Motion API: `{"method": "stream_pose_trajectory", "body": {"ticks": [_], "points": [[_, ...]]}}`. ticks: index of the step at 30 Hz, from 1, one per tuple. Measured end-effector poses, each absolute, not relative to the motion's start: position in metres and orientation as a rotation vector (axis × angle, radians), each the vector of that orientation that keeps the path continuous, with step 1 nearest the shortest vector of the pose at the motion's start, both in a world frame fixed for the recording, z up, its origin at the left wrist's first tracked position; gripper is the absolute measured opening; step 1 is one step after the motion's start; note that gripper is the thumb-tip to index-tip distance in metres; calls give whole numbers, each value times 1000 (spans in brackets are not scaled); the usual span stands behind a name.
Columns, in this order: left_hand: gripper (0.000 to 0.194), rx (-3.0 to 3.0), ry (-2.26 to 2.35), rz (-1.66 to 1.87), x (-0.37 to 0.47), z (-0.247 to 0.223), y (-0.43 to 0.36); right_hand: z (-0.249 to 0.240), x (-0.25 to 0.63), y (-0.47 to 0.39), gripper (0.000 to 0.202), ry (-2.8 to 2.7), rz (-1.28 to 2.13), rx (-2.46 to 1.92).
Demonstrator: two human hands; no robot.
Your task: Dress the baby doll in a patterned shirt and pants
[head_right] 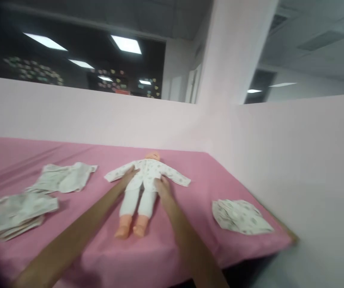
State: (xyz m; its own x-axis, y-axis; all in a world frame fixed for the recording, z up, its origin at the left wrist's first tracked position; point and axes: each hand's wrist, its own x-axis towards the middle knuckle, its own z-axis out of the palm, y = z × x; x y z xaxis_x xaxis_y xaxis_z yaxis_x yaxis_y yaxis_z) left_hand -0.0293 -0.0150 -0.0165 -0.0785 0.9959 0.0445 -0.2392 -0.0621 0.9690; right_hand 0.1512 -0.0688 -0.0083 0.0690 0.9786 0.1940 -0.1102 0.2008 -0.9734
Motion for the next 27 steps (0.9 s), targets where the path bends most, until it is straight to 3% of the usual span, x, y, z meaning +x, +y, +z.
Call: {"method": "stream_pose_trajectory", "body": {"ticks": [7, 14, 19, 22, 25, 27], "points": [[69, 1377, 1423, 1363, -55, -40, -4, -31, 227, -146, 36, -1820, 125, -1403], [65, 1525, 1614, 1239, -69, -50, -9, -36, 364, -191, 44, -1458, -548, -2203], [57, 1681, 1732, 1225, -65, -39, -16, -36, 383, -200, 36, -1425, -550, -2190], [48, 1858, 1862, 1393, -52, -12, -40, -25, 372, -205, 35, -1334, -433, -2036], [42, 2034, 1666, 1667, -17, 20, -98, -6, 348, -217, 29, -1228, -123, -1779], [36, 2083, 1401, 1558, 16, 35, -150, 10, 324, -229, 26, -1205, 228, -1582]]}}
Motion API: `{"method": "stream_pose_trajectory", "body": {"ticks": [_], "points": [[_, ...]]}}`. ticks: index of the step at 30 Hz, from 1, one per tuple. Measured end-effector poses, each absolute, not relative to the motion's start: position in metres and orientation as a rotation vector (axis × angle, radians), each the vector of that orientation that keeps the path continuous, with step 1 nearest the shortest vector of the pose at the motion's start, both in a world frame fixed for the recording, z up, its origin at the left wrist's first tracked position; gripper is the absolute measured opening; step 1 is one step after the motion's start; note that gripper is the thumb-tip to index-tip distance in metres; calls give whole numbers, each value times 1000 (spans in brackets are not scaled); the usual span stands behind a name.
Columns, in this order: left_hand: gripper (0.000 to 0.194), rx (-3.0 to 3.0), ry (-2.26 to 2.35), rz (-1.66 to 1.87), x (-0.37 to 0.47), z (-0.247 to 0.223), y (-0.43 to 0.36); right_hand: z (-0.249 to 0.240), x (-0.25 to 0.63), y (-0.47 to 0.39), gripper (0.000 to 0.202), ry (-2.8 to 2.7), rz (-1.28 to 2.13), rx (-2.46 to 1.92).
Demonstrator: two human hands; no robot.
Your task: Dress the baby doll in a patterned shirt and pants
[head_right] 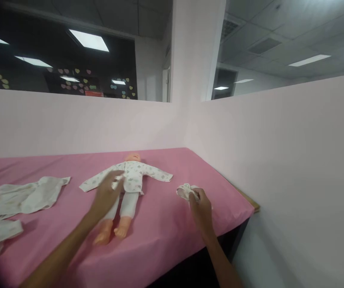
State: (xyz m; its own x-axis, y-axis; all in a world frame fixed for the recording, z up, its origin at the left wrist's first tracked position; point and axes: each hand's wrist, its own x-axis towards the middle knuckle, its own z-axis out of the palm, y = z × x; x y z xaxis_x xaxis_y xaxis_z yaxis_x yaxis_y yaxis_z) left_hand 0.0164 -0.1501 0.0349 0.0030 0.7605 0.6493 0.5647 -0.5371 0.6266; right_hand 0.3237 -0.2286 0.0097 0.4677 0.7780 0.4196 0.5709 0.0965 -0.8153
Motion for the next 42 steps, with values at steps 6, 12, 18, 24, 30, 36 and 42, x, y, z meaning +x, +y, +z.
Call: {"method": "stream_pose_trajectory", "body": {"ticks": [6, 12, 18, 24, 30, 36, 42], "points": [[29, 2195, 1009, 1034, 81, 51, -246, 59, 241, -262, 29, -1461, 964, -1060], [19, 2058, 1099, 1067, 50, 61, -236, 70, 220, -269, 37, -1643, 1117, -947], [29, 2359, 1047, 929, 39, 55, -244, 59, 226, -260, 29, -1549, 1154, -968], [15, 2406, 1003, 974, 27, 52, -237, 64, 233, -261, 27, -1462, 1074, -1089], [12, 2336, 1058, 988, -18, 87, -235, 87, 264, -263, 29, -1331, 796, -1209], [10, 2201, 1109, 1200, -28, 115, -237, 112, 271, -270, 19, -1237, 567, -1173], [21, 1816, 918, 1546, -3, 144, -246, 124, 266, -279, 12, -1161, 486, -1083]]}}
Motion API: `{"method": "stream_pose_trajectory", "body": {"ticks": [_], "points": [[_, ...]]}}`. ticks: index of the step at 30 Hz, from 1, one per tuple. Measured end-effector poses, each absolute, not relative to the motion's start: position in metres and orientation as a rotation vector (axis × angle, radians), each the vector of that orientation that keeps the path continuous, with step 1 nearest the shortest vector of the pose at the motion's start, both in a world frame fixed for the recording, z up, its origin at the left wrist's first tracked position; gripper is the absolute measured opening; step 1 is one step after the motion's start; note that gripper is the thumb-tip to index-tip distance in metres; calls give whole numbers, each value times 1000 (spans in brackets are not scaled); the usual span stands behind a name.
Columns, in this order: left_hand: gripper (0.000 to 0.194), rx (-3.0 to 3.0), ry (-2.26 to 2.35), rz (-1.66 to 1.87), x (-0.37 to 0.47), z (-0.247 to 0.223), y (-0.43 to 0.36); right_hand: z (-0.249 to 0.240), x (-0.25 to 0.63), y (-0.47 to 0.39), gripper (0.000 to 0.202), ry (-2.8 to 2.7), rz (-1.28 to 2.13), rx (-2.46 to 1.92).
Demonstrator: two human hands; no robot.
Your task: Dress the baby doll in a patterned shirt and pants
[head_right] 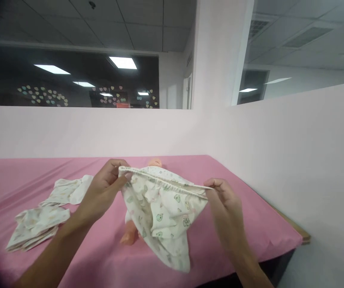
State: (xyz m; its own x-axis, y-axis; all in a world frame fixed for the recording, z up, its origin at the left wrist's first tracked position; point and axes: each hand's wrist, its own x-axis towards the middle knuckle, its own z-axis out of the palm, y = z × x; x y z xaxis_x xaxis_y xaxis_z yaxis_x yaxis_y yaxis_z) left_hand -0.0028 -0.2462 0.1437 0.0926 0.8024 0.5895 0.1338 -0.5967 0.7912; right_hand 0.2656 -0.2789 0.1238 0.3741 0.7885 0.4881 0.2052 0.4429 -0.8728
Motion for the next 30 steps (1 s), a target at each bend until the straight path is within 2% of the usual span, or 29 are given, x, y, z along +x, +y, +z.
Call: {"method": "stream_pose_trajectory", "body": {"ticks": [8, 12, 18, 23, 30], "points": [[25, 1604, 715, 1709, 9, 180, -255, 154, 276, -279, 6, -1163, 631, -907], [21, 1658, 786, 1738, 6, 179, -258, 144, 274, -270, 21, -1229, 726, -971], [21, 2002, 797, 1296, 11, 176, -267, 143, 227, -295, 35, -1782, 813, -945], [20, 2142, 755, 1099, 15, 171, -266, 143, 201, -301, 14, -1828, 933, -977], [23, 2099, 1167, 1324, 21, 148, -278, 137, 212, -300, 36, -1585, 1394, -983]]}}
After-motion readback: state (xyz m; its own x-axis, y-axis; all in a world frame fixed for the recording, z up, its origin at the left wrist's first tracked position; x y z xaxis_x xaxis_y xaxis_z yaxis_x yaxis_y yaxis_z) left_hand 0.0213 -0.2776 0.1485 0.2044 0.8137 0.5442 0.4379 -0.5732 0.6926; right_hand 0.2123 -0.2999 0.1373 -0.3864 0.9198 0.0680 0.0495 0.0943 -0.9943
